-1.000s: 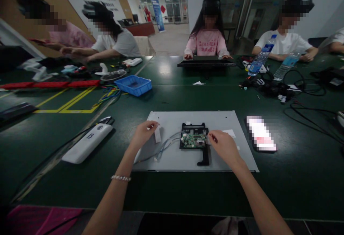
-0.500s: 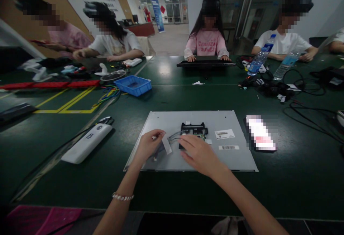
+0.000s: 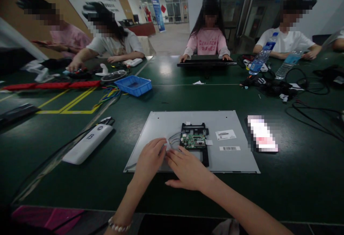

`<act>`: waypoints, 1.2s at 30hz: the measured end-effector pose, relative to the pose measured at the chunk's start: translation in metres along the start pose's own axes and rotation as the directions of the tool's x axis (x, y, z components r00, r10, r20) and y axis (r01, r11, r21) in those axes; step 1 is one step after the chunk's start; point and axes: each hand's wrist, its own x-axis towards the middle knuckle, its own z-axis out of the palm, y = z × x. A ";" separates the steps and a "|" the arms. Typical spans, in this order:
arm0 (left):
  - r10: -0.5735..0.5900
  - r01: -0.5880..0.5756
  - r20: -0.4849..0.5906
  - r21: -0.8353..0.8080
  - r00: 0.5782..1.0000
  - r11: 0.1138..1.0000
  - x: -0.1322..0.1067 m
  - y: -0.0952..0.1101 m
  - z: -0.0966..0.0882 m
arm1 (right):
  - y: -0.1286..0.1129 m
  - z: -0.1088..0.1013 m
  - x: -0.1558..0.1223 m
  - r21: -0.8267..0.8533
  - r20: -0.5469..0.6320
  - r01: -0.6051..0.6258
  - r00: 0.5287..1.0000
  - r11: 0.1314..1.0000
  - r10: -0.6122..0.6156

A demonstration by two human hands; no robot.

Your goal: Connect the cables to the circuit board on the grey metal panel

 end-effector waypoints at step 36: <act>-0.048 0.045 -0.098 -0.030 0.994 0.999 -0.012 0.000 0.011 | 0.057 -0.043 -0.052 0.111 -0.289 -0.343 0.887 0.933 0.360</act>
